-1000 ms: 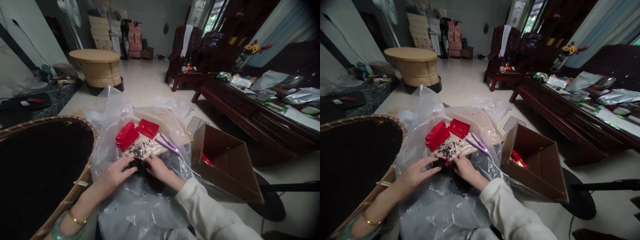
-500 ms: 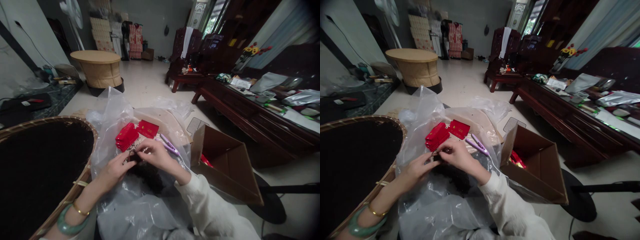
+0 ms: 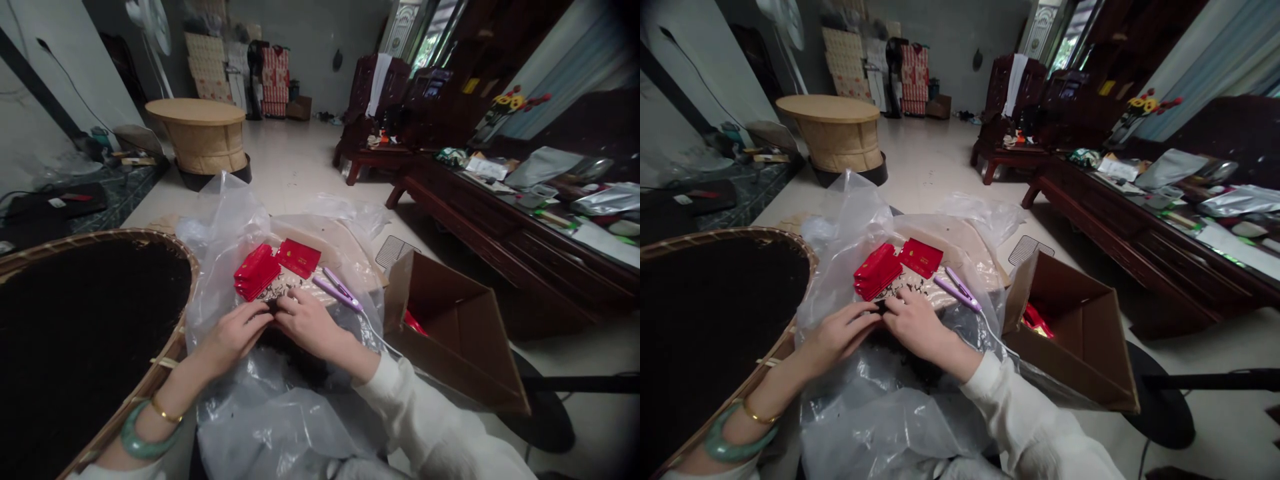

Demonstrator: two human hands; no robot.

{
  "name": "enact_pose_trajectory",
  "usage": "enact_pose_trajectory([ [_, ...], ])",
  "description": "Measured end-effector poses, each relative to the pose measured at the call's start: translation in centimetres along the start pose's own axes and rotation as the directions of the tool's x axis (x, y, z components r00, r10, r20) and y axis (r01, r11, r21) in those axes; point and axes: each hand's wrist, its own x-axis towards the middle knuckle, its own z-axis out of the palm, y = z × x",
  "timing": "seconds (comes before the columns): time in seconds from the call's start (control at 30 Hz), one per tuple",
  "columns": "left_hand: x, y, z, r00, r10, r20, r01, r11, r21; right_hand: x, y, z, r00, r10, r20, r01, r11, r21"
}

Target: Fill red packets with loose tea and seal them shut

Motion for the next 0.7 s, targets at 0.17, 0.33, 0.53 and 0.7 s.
enact_pose_trajectory([
  [0.17, 0.7, 0.0, -0.7, 0.999, -0.001, 0.048, 0.007, 0.992, -0.130, 0.1, 1.0, 0.2, 0.986, -0.166, 0.032, 0.168, 0.983, -0.068],
  [0.33, 0.8, -1.1, -0.3, 0.986, -0.146, -0.079, 0.108, 0.927, -0.360, -0.7, 2.1, 0.3, 0.993, -0.121, 0.007, 0.121, 0.992, -0.045],
  [0.53, 0.5, -1.5, 1.6, 0.869, -0.488, -0.085, 0.405, 0.799, -0.445, -2.1, 3.6, -0.8, 0.990, 0.142, 0.011, -0.142, 0.987, 0.071],
  [0.7, 1.7, -0.1, 3.5, 0.786, -0.605, 0.128, 0.544, 0.577, -0.609, -2.5, 3.9, -1.2, 0.991, 0.131, 0.020, -0.133, 0.977, 0.169],
])
